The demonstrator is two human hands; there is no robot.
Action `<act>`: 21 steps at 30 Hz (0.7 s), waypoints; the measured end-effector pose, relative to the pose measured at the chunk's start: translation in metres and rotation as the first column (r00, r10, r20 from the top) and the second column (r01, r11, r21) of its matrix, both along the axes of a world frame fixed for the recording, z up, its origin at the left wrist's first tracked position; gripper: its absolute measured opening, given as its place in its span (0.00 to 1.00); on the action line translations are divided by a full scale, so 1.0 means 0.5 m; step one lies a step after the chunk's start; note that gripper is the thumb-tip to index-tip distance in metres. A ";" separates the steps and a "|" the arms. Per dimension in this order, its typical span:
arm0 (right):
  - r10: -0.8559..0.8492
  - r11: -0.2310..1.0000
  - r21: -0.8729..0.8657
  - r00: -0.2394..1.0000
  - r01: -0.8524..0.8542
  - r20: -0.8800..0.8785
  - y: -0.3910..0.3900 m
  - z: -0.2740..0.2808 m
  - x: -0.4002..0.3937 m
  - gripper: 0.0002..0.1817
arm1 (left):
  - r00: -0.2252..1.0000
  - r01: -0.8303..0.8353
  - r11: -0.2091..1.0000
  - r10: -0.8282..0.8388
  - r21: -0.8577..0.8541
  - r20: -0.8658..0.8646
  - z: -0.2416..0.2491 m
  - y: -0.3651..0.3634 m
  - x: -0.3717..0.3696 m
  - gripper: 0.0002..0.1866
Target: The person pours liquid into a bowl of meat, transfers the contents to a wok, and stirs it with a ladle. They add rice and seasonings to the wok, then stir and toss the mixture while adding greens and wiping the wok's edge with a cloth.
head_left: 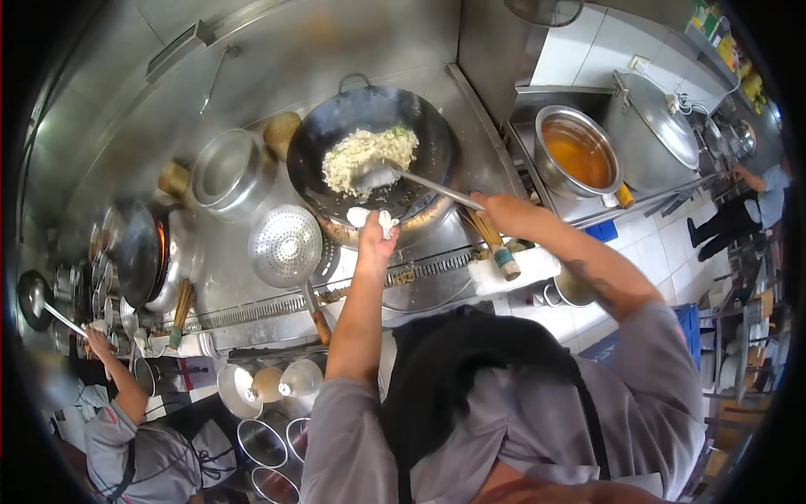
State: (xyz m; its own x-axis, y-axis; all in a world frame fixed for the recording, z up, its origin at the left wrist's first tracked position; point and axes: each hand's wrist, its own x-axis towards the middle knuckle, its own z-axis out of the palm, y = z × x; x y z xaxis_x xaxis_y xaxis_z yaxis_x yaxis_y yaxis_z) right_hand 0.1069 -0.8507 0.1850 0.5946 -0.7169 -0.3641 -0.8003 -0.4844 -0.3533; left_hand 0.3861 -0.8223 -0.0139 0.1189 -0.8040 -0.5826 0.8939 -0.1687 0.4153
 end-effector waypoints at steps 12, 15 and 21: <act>-0.001 1.000 -0.014 0.984 0.004 0.178 0.041 -0.037 0.039 0.20 | 0.999 -0.027 1.000 0.027 0.005 -0.034 -0.014 -0.014 -0.001 0.05; -0.012 0.997 0.081 0.997 0.006 0.070 0.049 0.043 -0.052 0.20 | 0.999 -0.027 1.000 0.027 0.017 -0.044 -0.009 -0.012 -0.003 0.04; -0.053 0.915 -0.393 0.991 0.096 0.119 -0.176 -0.107 -0.024 0.19 | 0.998 -0.023 0.998 0.026 0.059 -0.050 0.006 -0.016 0.000 0.05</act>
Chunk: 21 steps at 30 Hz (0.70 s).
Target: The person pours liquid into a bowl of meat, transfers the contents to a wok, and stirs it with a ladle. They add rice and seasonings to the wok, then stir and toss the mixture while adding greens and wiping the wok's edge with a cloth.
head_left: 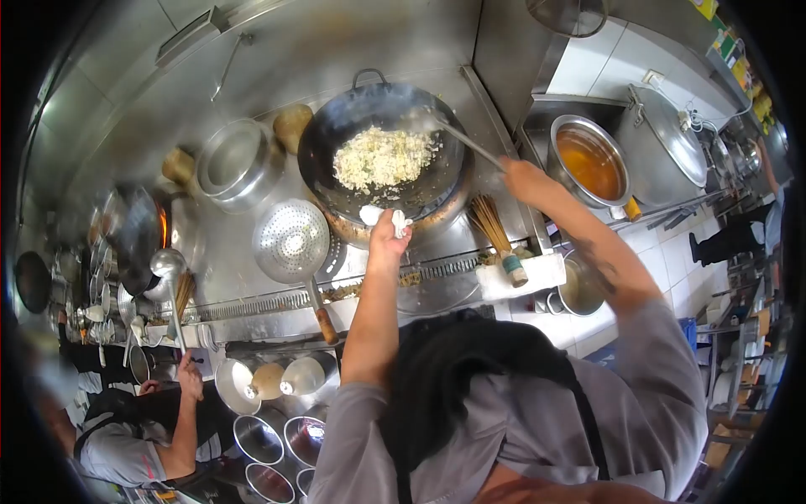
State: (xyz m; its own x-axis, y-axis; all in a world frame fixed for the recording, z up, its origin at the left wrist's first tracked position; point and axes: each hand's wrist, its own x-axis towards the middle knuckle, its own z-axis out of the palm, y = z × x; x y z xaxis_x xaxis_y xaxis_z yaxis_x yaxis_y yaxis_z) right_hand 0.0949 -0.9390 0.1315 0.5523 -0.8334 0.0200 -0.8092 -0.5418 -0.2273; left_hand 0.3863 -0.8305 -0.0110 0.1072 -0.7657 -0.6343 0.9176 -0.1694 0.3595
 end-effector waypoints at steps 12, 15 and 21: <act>0.414 0.884 0.143 0.886 -0.446 0.207 0.024 -0.030 0.021 0.15 | 1.000 0.030 0.999 -0.031 0.014 0.007 0.006 -0.005 0.005 0.09; 0.096 0.971 0.238 0.965 -0.036 -0.245 0.102 0.143 0.043 0.17 | 0.999 0.020 0.998 -0.022 -0.061 -0.039 0.013 0.041 -0.041 0.06; 0.339 0.908 0.287 0.938 -0.306 -0.070 0.135 0.128 -0.008 0.20 | 0.980 0.014 1.000 -0.011 0.012 -0.201 0.213 0.173 -0.095 0.09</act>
State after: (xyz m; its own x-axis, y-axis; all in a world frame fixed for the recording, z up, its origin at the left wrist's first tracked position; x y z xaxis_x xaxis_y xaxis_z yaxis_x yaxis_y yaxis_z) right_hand 0.0909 -0.8714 0.1953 0.7768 -0.5743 -0.2583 -0.6297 -0.7096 -0.3161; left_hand 0.3389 -0.7438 0.0954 -0.0329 -0.7574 -0.6521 0.9688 -0.1845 0.1655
